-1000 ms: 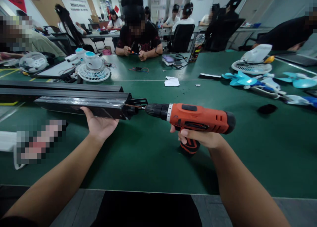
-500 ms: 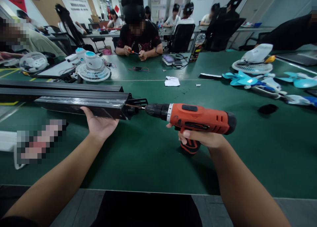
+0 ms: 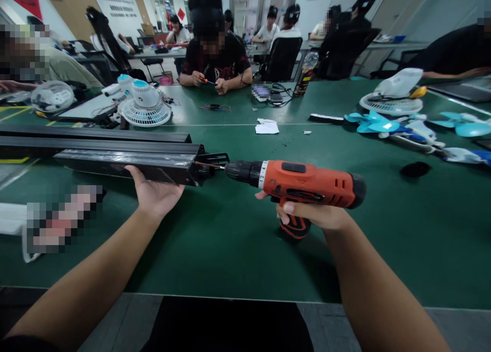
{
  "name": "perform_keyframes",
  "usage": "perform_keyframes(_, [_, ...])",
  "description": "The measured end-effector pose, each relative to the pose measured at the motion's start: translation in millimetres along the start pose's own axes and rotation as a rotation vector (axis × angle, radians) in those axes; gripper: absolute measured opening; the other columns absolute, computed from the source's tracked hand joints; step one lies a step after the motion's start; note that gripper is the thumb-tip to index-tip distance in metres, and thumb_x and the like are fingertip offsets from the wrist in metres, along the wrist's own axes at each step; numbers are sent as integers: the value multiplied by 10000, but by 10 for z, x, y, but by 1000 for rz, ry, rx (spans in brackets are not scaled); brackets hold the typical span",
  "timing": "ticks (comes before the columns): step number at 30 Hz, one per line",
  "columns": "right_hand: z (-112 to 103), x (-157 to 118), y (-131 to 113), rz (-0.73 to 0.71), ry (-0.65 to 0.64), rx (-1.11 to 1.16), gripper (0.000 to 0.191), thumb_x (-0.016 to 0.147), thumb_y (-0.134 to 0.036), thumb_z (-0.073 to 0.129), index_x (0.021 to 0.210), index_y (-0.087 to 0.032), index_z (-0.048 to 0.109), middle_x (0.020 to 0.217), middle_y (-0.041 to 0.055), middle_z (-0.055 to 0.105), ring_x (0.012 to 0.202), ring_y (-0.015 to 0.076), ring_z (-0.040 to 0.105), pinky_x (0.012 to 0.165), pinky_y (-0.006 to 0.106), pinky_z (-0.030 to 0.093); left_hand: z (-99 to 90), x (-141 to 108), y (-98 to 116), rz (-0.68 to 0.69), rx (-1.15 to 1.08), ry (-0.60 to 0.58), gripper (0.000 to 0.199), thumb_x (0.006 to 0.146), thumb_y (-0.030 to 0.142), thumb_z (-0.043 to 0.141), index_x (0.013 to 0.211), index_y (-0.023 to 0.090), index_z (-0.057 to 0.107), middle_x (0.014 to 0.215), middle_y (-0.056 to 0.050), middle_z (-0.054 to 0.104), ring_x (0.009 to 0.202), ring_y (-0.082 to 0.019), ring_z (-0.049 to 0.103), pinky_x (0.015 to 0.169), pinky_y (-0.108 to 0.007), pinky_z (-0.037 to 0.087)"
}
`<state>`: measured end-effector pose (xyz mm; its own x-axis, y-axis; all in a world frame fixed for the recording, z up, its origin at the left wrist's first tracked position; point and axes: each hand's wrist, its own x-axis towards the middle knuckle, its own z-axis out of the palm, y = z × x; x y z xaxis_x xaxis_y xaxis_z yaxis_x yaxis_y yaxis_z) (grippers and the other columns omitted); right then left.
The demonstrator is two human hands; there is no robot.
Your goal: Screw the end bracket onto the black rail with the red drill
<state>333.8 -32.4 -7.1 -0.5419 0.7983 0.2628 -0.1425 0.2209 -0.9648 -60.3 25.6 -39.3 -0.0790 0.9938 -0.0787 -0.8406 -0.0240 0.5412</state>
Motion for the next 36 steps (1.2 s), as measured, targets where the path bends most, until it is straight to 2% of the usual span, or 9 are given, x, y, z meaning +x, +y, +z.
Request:
perform_keyframes(6, [21,33,-30,-48,-12,-21,315,1043,-420,897,1274,-208,865,876,63,845,562,177,740,538,321,687,-66,40,20,-16,-3,-25,874,1018,949,560,1664,368,655,1504,-78,836,1513,-342,714,1206,-450,606])
perform_keyframes(9, [23,29,-34,-20,13,-43,327,1023,-455,918,1228,-204,879,852,63,841,543,177,736,529,320,679,-76,51,33,-33,-19,-23,863,1033,941,539,1661,362,660,1510,-82,835,1526,-353,708,1194,-462,618])
perform_keyframes(14, [9,3,-33,38,28,-73,394,1009,-529,922,1227,-203,880,706,38,798,538,197,732,527,319,673,-29,29,30,-24,-38,5,887,1039,962,484,1638,338,682,1556,-91,814,1545,-358,698,1155,-454,643])
perform_keyframes(20, [-13,-7,-28,43,12,-75,373,1016,-532,911,1209,-213,885,706,40,800,548,196,740,562,325,692,-67,47,20,-23,-26,-7,918,1002,990,511,1649,360,672,1522,-91,829,1562,-371,678,1209,-484,618])
perform_keyframes(25, [-7,11,-21,20,0,-74,384,1029,-520,905,1208,-182,883,712,49,799,540,190,731,541,313,686,-65,43,24,-26,-31,-18,926,1002,988,517,1652,348,676,1497,-89,840,1530,-361,701,1210,-463,613])
perform_keyframes(30, [-13,11,5,-43,-9,-18,367,1049,-409,901,1362,-224,851,1026,107,888,591,163,755,537,292,686,80,-39,16,-4,8,72,947,1021,990,468,1651,314,675,1506,-97,837,1509,-340,713,1171,-435,629])
perform_keyframes(33, [-30,1,-4,-3,-44,-15,426,1069,-412,876,1429,-188,826,847,64,834,611,190,752,556,313,694,113,-54,6,8,13,73,955,1027,990,441,1653,308,675,1533,-105,824,1498,-339,722,1170,-433,627])
perform_keyframes(36, [-38,-2,-29,28,-57,-24,450,1070,-421,873,1439,-168,826,724,23,767,617,208,748,557,319,685,62,-24,5,9,-1,46,947,1017,986,486,1667,322,664,1540,-105,822,1497,-351,725,1180,-452,623])
